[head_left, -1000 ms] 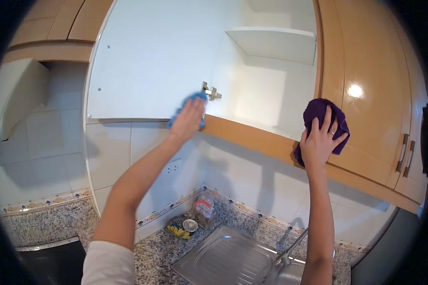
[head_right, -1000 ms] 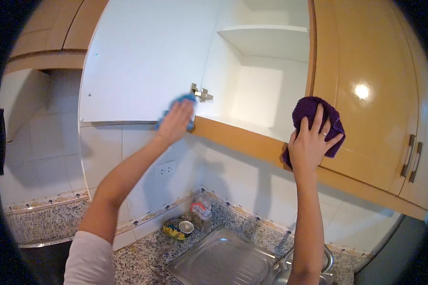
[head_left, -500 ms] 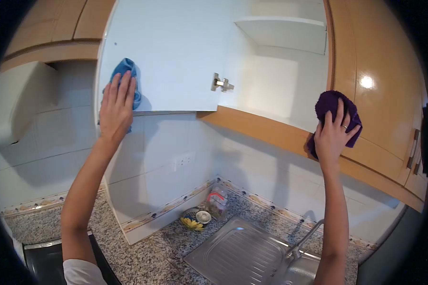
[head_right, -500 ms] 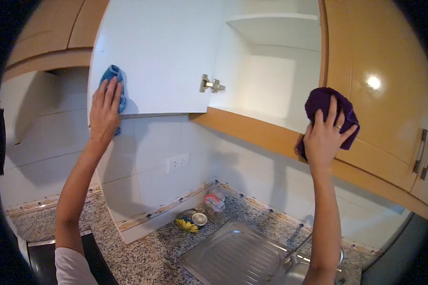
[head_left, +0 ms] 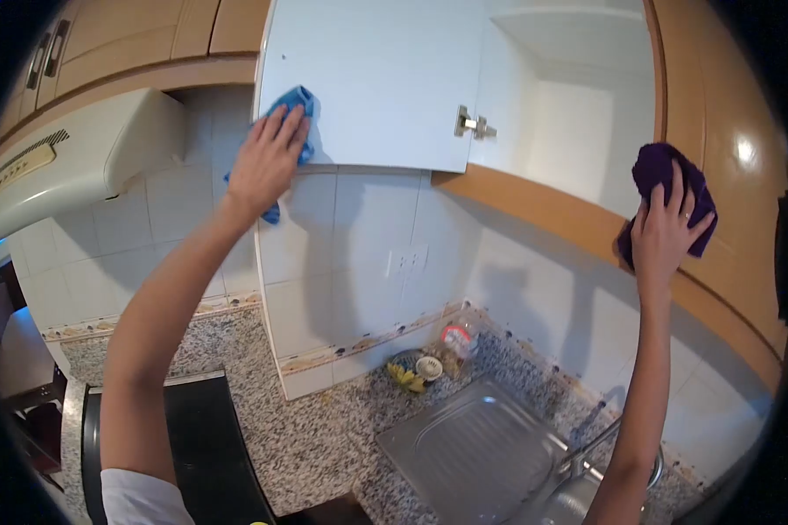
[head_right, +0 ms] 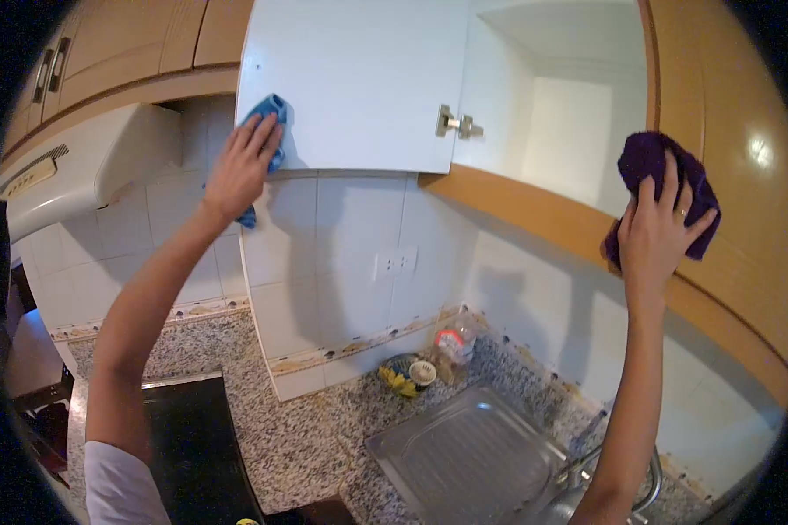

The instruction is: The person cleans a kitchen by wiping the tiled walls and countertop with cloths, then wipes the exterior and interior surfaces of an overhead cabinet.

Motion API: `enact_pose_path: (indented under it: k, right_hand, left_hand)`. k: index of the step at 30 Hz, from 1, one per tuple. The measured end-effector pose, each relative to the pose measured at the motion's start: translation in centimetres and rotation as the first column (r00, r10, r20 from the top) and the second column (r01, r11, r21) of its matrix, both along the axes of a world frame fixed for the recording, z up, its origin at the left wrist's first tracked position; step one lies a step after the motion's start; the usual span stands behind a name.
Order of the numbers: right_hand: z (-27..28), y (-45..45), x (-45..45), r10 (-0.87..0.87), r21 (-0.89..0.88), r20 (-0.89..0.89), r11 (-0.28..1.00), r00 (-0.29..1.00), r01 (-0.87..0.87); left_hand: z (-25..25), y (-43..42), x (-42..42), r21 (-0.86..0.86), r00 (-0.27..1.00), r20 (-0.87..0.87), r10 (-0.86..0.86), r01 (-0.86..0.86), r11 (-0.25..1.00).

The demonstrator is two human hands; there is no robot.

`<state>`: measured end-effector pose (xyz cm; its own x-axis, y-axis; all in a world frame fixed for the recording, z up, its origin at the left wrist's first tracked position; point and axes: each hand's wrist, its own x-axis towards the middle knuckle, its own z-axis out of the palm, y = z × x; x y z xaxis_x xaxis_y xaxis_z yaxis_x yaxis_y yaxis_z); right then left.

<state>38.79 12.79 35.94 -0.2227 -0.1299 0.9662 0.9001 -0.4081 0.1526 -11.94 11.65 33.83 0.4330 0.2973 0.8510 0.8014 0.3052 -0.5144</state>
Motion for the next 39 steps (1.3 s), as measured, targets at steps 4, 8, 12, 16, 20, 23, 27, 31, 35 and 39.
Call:
enact_pose_path:
  k: [4, 8, 12, 16, 20, 23, 27, 31, 35, 39]
  right_hand:
    - [0.0, 0.0, 0.0, -0.041, -0.024, -0.012, 0.999, 0.999, 0.041]
    - [0.1, 1.5, 0.6, 0.071, 0.086, -0.022, 0.994, 0.997, -0.068]
    - [-0.9, 4.7, -6.5, 0.721, 0.216, 0.016, 0.674, 0.693, -0.706]
    - [-2.1, 11.3, -17.6, 0.865, 0.072, -0.062, 0.502, 0.498, -0.862]
    - [-3.2, 19.2, -29.2, 0.861, 0.114, -0.509, 0.05, -0.015, -0.992]
    - [-5.2, 16.0, -37.3, 0.977, 0.013, -0.114, 0.181, 0.179, -0.983]
    - [-5.3, 15.3, -37.1, 0.99, -0.252, 0.052, 0.141, 0.132, -0.957]
    - [-5.0, 22.0, -30.3, 0.972, -0.003, 0.014, 0.234, 0.234, -0.972]
    - [-5.2, 22.9, -30.8, 0.958, 0.206, -0.25, 0.196, 0.142, -0.959]
    - [-5.0, 15.0, -37.6, 0.996, -0.175, 0.093, 0.025, 0.009, -0.984]
  left_hand:
    - [1.8, -0.8, -1.7, 0.042, 0.998, 0.036, 0.057, -0.059, 0.997]
    - [1.4, -0.8, -2.3, 0.045, 1.0, -0.01, 0.008, -0.007, 0.999]
    - [1.4, -0.5, -1.9, 0.036, 1.0, 0.02, -0.021, 0.02, 0.999]
    - [2.9, -0.3, -1.6, 0.004, 0.987, 0.051, -0.151, 0.151, 0.989]
    - [4.4, 0.2, -0.3, -0.002, 0.981, 0.039, -0.188, 0.189, 0.982]
    - [5.0, 1.4, 0.5, 0.058, 0.982, 0.014, -0.19, 0.188, 0.98]
    - [4.5, 3.1, 0.6, 0.197, 0.992, 0.022, -0.125, 0.118, 0.973]
    - [4.2, 2.9, 1.1, 0.225, 0.993, 0.054, -0.109, 0.094, 0.97]
    - [4.0, 2.9, 0.9, 0.229, 0.994, 0.039, -0.105, 0.093, 0.969]
    - [4.1, 3.4, 0.7, 0.261, 0.996, 0.028, -0.09, 0.079, 0.962]
